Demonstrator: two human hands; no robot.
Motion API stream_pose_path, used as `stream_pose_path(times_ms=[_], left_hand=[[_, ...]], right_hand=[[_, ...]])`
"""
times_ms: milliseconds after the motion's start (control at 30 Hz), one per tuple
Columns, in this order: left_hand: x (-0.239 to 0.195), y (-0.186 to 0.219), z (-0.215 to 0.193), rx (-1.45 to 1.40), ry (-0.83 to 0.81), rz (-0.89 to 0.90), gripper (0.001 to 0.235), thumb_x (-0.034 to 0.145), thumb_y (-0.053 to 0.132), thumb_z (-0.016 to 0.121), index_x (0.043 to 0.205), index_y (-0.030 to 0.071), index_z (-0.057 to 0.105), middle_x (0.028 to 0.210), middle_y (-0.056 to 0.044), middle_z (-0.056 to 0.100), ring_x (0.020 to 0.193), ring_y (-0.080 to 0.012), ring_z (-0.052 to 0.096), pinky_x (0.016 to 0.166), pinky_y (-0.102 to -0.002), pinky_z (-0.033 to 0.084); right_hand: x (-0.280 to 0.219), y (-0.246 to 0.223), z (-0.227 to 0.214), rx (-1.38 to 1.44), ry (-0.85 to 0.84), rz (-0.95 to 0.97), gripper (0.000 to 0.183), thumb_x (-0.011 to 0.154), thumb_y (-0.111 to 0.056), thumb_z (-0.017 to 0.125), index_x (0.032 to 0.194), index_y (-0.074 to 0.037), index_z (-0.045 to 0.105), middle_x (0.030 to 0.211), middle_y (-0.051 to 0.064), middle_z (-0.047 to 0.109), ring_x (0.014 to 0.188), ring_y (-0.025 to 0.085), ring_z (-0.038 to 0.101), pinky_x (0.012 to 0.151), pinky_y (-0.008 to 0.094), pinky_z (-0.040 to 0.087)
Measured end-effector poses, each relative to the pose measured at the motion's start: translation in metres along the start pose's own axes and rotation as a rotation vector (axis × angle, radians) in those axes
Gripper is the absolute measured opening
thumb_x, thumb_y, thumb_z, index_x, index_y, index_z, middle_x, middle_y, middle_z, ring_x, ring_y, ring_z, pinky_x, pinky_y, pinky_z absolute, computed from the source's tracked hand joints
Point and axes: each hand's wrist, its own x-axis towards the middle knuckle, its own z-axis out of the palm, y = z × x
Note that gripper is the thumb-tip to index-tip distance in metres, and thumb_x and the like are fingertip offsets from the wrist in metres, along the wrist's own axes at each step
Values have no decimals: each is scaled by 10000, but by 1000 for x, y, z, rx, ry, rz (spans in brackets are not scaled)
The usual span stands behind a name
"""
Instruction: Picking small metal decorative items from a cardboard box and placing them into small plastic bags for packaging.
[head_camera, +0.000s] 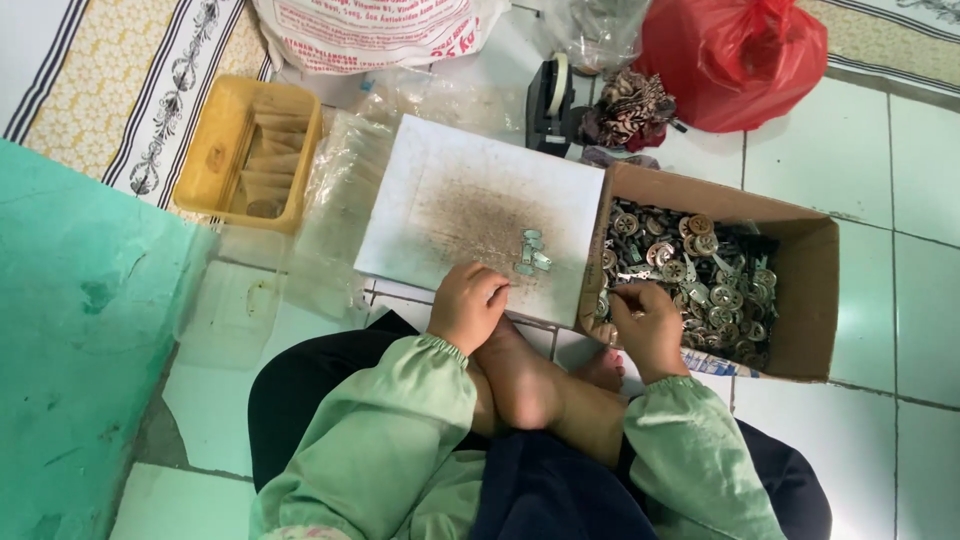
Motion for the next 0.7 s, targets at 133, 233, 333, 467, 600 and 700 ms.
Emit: stream_pose_path(times_ms=[133, 233, 333, 467, 600, 700], left_hand=[[27, -12, 1, -77, 48, -31, 79, 859, 103, 767, 872, 123, 692, 804, -31, 603, 772, -285, 678, 676, -391, 585], [41, -21, 5, -19, 85, -15, 84, 860, 90, 762, 850, 117, 683, 783, -43, 588, 748, -291, 669, 655, -406, 578], [45, -27, 11, 69, 114, 59, 99, 838, 85, 771, 834, 130, 683, 783, -40, 584, 748, -293, 675, 653, -411, 573], [39, -35, 20, 112, 77, 61, 94, 840, 53, 725, 849, 140, 692, 800, -41, 577, 819, -286, 674, 675, -403, 548], [37, -30, 13, 109, -21, 39, 76, 870, 36, 693, 891, 108, 706, 827, -56, 577, 894, -296, 664, 720, -410, 515], [34, -30, 13, 103, -60, 45, 76, 860, 16, 688, 890, 82, 711, 841, -61, 569, 890, -288, 638, 723, -406, 502]], right_hand=[[12, -51, 39, -3, -34, -146, 129, 820, -31, 791, 941, -74, 797, 800, 105, 718, 736, 278, 721, 666, 395, 601], [26, -68, 64, 3, -39, -281, 114, 843, 0, 776, 947, -42, 795, 808, 123, 708, 757, 289, 700, 704, 368, 603], [43, -64, 85, -58, -1, -384, 145, 830, -28, 801, 963, -86, 792, 868, 83, 704, 836, 264, 691, 749, 361, 602], [57, -76, 94, -160, -11, -448, 162, 813, -15, 783, 962, -79, 792, 878, 88, 690, 841, 289, 685, 766, 390, 589], [55, -89, 93, -237, -55, -484, 147, 799, -32, 774, 929, -95, 803, 857, 70, 694, 829, 282, 684, 767, 394, 577], [49, -76, 94, -226, -41, -468, 180, 821, -50, 751, 953, -156, 809, 872, 10, 688, 841, 233, 678, 798, 353, 560]])
